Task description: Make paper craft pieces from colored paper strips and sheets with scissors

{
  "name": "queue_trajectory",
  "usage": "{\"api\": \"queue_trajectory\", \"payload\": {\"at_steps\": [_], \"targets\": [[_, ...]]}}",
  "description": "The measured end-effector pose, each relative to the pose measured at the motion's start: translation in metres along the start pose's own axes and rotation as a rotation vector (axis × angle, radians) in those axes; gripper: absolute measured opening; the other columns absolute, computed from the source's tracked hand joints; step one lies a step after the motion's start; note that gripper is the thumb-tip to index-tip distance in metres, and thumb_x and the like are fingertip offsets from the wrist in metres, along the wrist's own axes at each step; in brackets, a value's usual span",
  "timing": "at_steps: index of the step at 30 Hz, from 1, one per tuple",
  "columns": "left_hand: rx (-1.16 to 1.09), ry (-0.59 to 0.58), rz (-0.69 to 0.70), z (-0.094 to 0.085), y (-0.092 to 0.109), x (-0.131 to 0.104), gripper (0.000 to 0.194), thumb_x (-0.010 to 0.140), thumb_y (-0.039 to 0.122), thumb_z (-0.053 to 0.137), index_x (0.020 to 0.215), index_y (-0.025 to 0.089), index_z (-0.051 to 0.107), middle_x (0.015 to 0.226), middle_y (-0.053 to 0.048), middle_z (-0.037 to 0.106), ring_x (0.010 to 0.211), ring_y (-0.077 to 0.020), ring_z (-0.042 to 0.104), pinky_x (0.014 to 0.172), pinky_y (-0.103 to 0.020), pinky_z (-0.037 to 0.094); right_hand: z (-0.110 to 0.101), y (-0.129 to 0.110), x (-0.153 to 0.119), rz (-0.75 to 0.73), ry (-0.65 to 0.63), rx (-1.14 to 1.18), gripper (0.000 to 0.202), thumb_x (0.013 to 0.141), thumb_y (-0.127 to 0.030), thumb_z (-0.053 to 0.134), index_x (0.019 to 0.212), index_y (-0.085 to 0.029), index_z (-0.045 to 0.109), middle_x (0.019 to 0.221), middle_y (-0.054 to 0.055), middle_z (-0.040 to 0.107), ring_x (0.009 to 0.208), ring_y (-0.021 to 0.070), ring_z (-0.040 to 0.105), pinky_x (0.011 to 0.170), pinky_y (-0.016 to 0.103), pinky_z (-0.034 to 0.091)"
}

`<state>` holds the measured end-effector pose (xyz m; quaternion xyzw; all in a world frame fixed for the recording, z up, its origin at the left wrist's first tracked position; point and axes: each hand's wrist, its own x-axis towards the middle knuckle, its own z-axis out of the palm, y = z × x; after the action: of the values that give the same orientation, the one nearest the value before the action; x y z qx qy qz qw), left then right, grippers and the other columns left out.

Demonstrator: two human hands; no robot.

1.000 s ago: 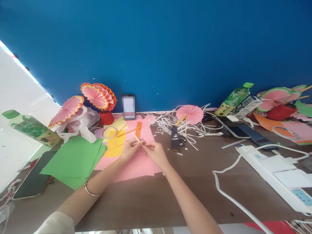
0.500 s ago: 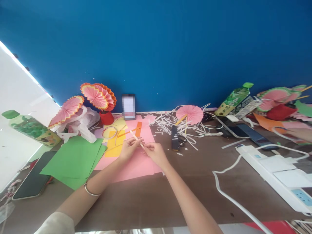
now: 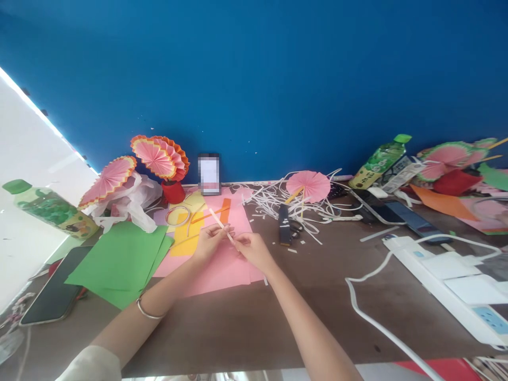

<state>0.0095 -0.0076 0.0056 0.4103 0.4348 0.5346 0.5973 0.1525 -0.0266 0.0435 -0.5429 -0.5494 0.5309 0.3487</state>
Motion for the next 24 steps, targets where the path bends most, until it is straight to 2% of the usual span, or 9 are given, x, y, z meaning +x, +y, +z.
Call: {"api": "queue_trajectory", "payload": {"at_steps": [9, 15, 24], "targets": [[-0.147, 0.071, -0.001, -0.0029, 0.0001, 0.0030, 0.033, 0.062, 0.039, 0.070, 0.079, 0.011, 0.065, 0.083, -0.012, 0.070, 0.078, -0.0226, 0.066, 0.080, -0.036, 0.048, -0.0002, -0.0001, -0.0027, -0.007, -0.032, -0.049, 0.026, 0.067, -0.040, 0.063, 0.066, -0.013, 0.063, 0.042, -0.001, 0.055, 0.037, 0.0097, 0.049, 0.035, 0.019, 0.037], [-0.269, 0.090, -0.014, -0.0025, -0.0011, 0.0048, 0.033, 0.060, 0.036, 0.073, 0.080, 0.011, 0.065, 0.082, -0.011, 0.070, 0.078, -0.0223, 0.066, 0.082, -0.037, 0.047, 0.0004, 0.0053, 0.0018, -0.010, 0.043, -0.061, 0.022, 0.061, -0.034, 0.068, 0.066, -0.014, 0.062, 0.049, 0.001, 0.059, 0.043, 0.0115, 0.054, 0.038, 0.020, 0.040], [-0.453, 0.109, -0.083, -0.0043, 0.0054, 0.0048, 0.026, 0.068, 0.032, 0.069, 0.084, 0.011, 0.063, 0.082, -0.010, 0.069, 0.082, -0.0205, 0.066, 0.087, -0.037, 0.045, -0.0031, 0.0075, 0.0033, -0.081, 0.086, -0.032, 0.021, 0.057, -0.031, 0.068, 0.068, -0.014, 0.065, 0.058, 0.003, 0.063, 0.053, 0.0148, 0.058, 0.046, 0.024, 0.044]]}}
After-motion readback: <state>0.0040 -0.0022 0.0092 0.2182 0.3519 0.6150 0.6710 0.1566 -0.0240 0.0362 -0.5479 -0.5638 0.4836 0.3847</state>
